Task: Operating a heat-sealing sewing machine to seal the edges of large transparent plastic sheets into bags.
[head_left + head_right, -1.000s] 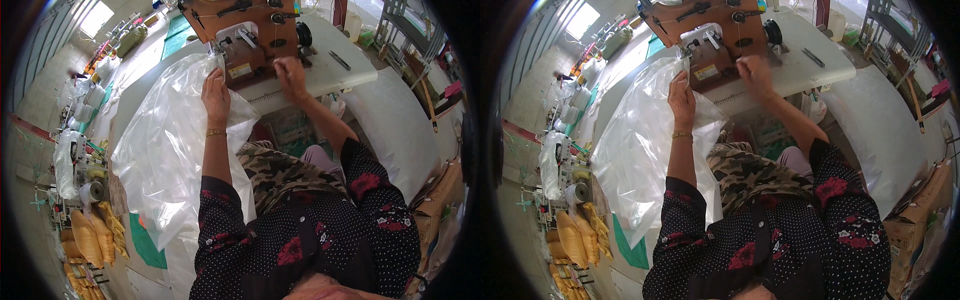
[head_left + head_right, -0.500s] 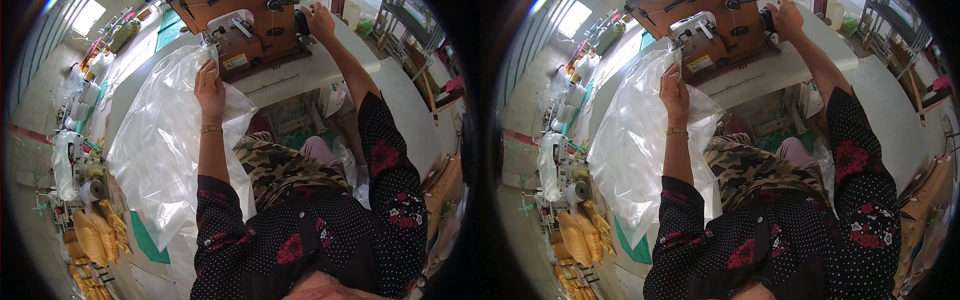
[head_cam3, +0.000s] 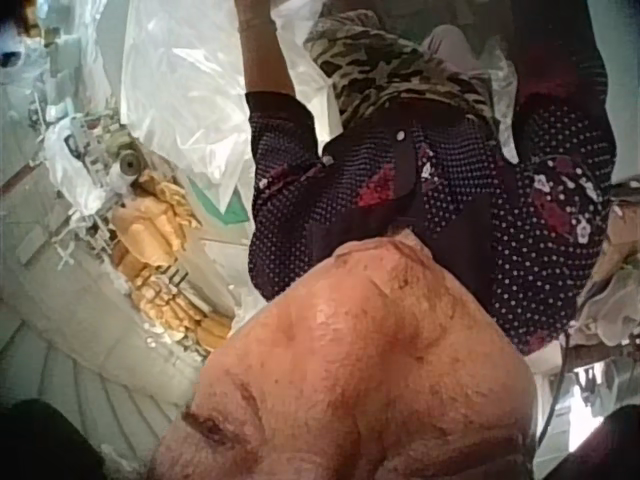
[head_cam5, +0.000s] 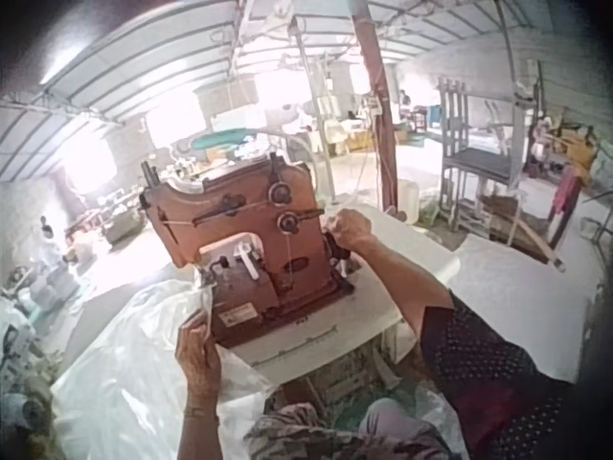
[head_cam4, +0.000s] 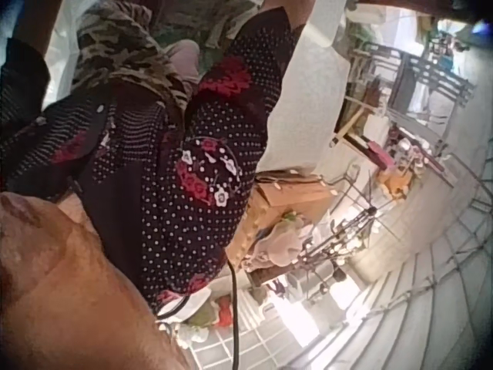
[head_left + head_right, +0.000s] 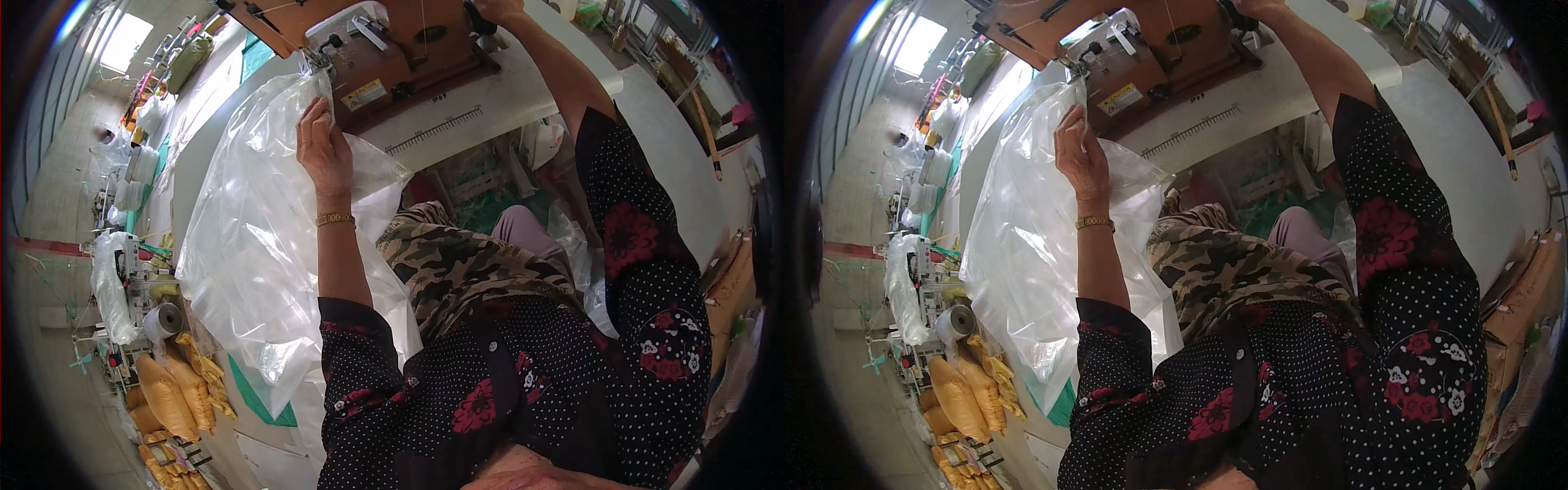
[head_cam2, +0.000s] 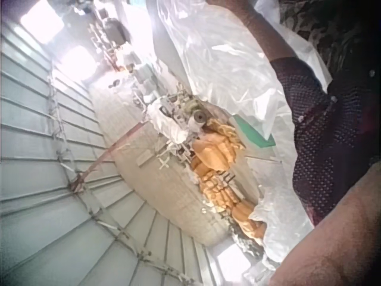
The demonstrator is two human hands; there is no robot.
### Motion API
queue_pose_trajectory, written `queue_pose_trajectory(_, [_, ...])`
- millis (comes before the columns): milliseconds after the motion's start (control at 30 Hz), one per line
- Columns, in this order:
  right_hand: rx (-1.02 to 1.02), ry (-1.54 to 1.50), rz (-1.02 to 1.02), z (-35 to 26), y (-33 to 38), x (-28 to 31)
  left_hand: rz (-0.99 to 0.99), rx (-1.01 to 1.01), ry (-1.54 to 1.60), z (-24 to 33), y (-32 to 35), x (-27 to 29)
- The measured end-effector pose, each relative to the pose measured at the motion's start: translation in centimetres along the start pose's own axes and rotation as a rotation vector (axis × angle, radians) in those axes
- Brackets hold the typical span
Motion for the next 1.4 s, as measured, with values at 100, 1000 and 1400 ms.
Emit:
queue_pose_trajectory(100, [-0.005,-0.008,0.038,-0.9,0.4,-0.2,-0.029,0.007,-0.016,-0.2,0.3,0.4])
queue_pose_trajectory(1000, [-0.056,-0.117,0.185,0.1,1.1,-0.3,0.003,0.034,-0.018,-0.6,0.6,0.6])
queue_pose_trajectory(1400, [0.061,-0.007,0.016,-2.0,-0.1,-1.9,-0.020,0.015,-0.068,-0.5,0.8,0.5])
Point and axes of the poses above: each hand's wrist, its own y-axis away from the middle knuckle, its own x-axis out of the back of the hand, z = x × y, the point moved 10 cm from there along -y, towards the middle knuckle, and after that the axes turned 12 degrees about -y, right-handed, at the moved point
